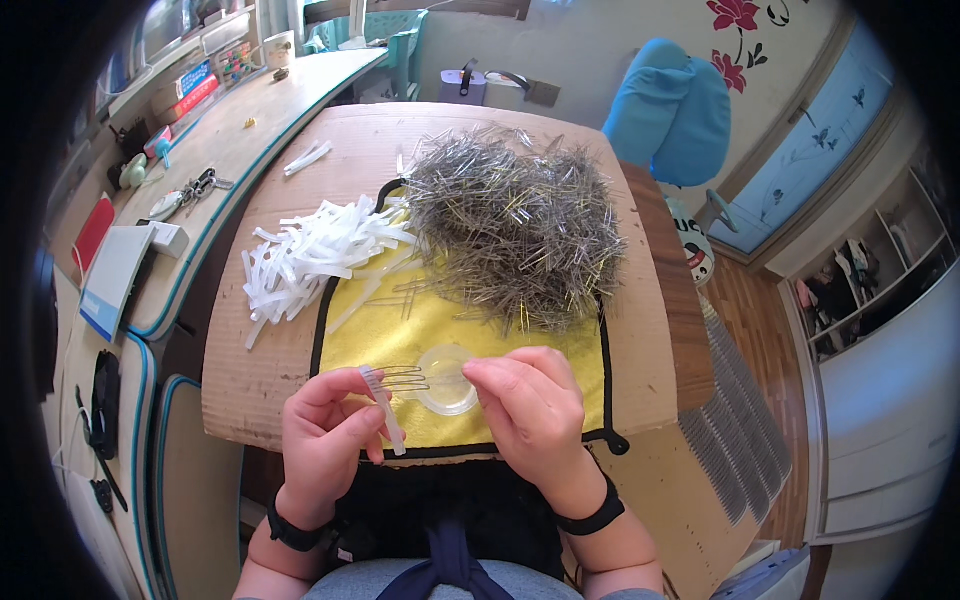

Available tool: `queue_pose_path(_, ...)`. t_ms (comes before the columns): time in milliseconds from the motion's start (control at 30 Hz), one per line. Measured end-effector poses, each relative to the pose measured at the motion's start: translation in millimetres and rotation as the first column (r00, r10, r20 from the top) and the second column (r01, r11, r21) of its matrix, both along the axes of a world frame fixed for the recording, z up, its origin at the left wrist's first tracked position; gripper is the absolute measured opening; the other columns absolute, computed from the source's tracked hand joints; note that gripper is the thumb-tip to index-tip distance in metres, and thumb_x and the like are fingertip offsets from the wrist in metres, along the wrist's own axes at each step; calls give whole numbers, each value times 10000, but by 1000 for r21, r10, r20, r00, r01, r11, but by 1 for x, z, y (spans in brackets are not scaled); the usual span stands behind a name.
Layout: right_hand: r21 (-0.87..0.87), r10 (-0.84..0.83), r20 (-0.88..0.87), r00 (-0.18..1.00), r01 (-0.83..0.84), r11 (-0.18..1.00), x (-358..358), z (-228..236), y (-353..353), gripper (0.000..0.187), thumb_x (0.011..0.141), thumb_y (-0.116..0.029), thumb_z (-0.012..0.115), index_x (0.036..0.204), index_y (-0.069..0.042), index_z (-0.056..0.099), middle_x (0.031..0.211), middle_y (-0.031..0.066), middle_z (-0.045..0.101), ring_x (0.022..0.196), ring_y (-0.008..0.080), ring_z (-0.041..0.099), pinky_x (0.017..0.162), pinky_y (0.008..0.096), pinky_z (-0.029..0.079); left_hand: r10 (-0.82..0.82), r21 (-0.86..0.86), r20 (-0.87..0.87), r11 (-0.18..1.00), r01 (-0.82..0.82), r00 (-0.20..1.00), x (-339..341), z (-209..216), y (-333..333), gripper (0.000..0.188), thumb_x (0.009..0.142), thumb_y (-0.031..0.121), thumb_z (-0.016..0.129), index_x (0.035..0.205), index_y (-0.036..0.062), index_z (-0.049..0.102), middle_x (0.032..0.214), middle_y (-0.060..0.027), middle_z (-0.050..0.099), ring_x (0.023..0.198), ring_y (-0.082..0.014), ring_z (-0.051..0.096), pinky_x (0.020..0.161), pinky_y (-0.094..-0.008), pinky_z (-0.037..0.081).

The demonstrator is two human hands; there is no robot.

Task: Assembling metal pins into plastic strips and arranging them on a board.

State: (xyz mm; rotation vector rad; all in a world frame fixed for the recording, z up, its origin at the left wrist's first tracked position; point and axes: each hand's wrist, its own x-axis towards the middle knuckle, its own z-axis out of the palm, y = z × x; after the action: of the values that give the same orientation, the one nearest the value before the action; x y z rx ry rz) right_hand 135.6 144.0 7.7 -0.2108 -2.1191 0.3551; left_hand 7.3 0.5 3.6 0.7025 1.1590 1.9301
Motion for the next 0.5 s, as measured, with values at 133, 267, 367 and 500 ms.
queue_pose_path(133, 11, -11, 15, 1000, 11, 1000, -1, -2, 0, 235, 604, 64, 636, 816, -36, 611, 747, 62, 611, 658, 210, 537, 591, 288, 433, -9, 4, -15, 1000, 9, 1000, -2, -1, -1, 251, 753, -52, 544, 1003, -54, 519, 834, -116, 595, 610, -154, 610, 425, -183, 457)
queue_pose_path(267, -33, -18, 20, 1000, 19, 999, 0, 1, -1, 235, 609, 67, 645, 819, -33, 612, 736, 68, 606, 655, 211, 543, 579, 281, 440, -67, 0, -7, 998, 67, 998, -4, -2, -2, 268, 778, -38, 552, 1042, -54, 507, 882, -97, 582, 678, -117, 602, 498, -184, 490)
queue_pose_path(367, -181, -8, -52, 999, -1, 984, 1, 1, -4, 208, 628, 75, 650, 803, -26, 603, 737, 72, 608, 650, 196, 550, 578, 266, 446, -40, 7, -3, 999, 40, 999, -3, -3, -1, 275, 763, -43, 552, 1035, -50, 509, 854, -102, 587, 654, -136, 606, 462, -183, 472)
queue_pose_path(500, -380, 28, -179, 984, -95, 920, 3, -2, -9, 163, 665, 82, 645, 764, -18, 563, 749, 86, 615, 659, 169, 560, 597, 252, 452, 8, -5, 29, 1000, -8, 1000, 0, 2, 1, 283, 750, -50, 551, 1030, -42, 506, 837, -108, 591, 624, -153, 609, 430, -180, 455)
